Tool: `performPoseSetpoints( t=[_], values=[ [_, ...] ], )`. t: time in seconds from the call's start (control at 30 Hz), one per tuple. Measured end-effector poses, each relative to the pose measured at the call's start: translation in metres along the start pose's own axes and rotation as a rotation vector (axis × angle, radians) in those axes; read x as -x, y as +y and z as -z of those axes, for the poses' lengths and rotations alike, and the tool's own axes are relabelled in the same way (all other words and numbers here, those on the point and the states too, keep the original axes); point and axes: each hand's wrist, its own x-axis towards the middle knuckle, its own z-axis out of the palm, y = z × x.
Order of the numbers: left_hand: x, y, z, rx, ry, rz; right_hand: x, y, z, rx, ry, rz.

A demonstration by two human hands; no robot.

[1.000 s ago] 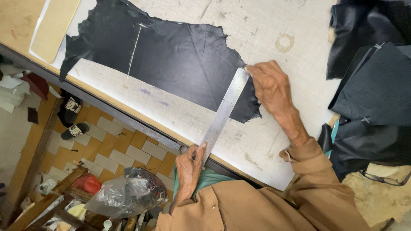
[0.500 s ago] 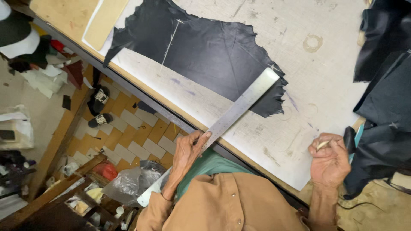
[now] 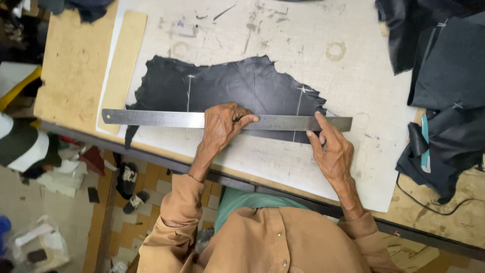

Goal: The person measures and marks a black leather sheet using a metal ruler and chalk, then cuts along the marked lines with a utility knife. They repeat the process to produce multiple rectangular leather pieces.

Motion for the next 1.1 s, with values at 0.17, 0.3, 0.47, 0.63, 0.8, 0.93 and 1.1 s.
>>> performPoseSetpoints(
  t=[0.17, 0.3, 0.47, 0.63, 0.8, 0.93, 1.1],
  values=[
    [-0.052, -0.042, -0.001, 0.031, -0.085, -0.045, -0.038, -0.001, -0.03, 0.12, 0.065, -0.094],
    [-0.058, -0.067, 0.004, 0.011, 0.097, -0.261, -0.048, -0.001, -0.051, 0.202, 0.078, -0.208],
    [-0.027, -0.115, 0.045, 0.058, 0.23, -0.115, -0.053, -0.003, -0.06, 0.213, 0.114, -0.27],
    [-0.006, -0.18, 0.092, -0.061, 0.167, -0.015, -0.056, -0.005, -0.056, 0.041, 0.119, -0.402],
    [0.011, -0.21, 0.097, -0.016, 0.148, -0.018, -0.061, -0.015, -0.057, 0.001, 0.1, -0.431],
    [0.014, -0.22, 0.092, -0.03, 0.187, -0.023, -0.068, -0.021, -0.057, 0.015, 0.075, -0.484],
    [0.013, -0.221, 0.09, -0.003, 0.199, -0.016, -0.071, -0.021, -0.057, -0.024, 0.08, -0.475]
  ],
)
